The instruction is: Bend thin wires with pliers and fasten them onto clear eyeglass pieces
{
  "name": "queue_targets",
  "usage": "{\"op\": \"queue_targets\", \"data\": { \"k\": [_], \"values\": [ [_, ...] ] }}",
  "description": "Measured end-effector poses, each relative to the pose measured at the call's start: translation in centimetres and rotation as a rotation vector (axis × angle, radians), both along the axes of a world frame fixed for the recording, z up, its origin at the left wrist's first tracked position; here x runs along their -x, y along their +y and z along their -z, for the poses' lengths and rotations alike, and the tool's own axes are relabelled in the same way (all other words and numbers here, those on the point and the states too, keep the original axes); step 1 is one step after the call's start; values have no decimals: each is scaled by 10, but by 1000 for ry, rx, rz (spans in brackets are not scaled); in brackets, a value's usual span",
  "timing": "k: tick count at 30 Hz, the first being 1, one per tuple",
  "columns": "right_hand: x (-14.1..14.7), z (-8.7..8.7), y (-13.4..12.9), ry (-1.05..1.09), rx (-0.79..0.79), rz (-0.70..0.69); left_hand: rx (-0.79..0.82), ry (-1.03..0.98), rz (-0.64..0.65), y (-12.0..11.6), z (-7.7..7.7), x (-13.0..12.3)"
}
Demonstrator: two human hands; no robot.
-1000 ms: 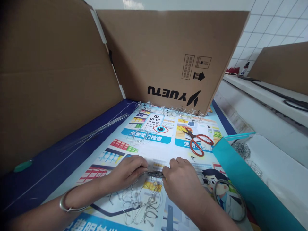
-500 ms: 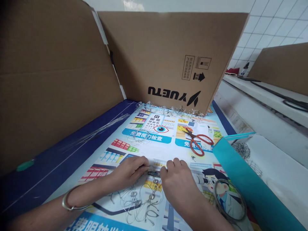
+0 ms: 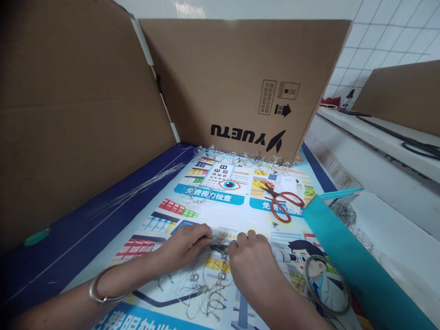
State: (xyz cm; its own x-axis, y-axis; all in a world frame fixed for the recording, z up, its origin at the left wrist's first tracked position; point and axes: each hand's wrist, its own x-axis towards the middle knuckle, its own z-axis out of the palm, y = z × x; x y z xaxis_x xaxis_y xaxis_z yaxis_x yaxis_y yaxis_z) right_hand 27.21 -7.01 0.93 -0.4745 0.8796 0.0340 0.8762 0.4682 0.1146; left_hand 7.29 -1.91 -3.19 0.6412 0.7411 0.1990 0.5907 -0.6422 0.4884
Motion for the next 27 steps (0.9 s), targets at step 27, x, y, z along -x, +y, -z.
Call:
{"op": "queue_targets", "data": {
  "k": [27],
  "values": [
    [4,-7,-2,-4,143,135,-282,202,109,-10,6,-2]
  ]
}}
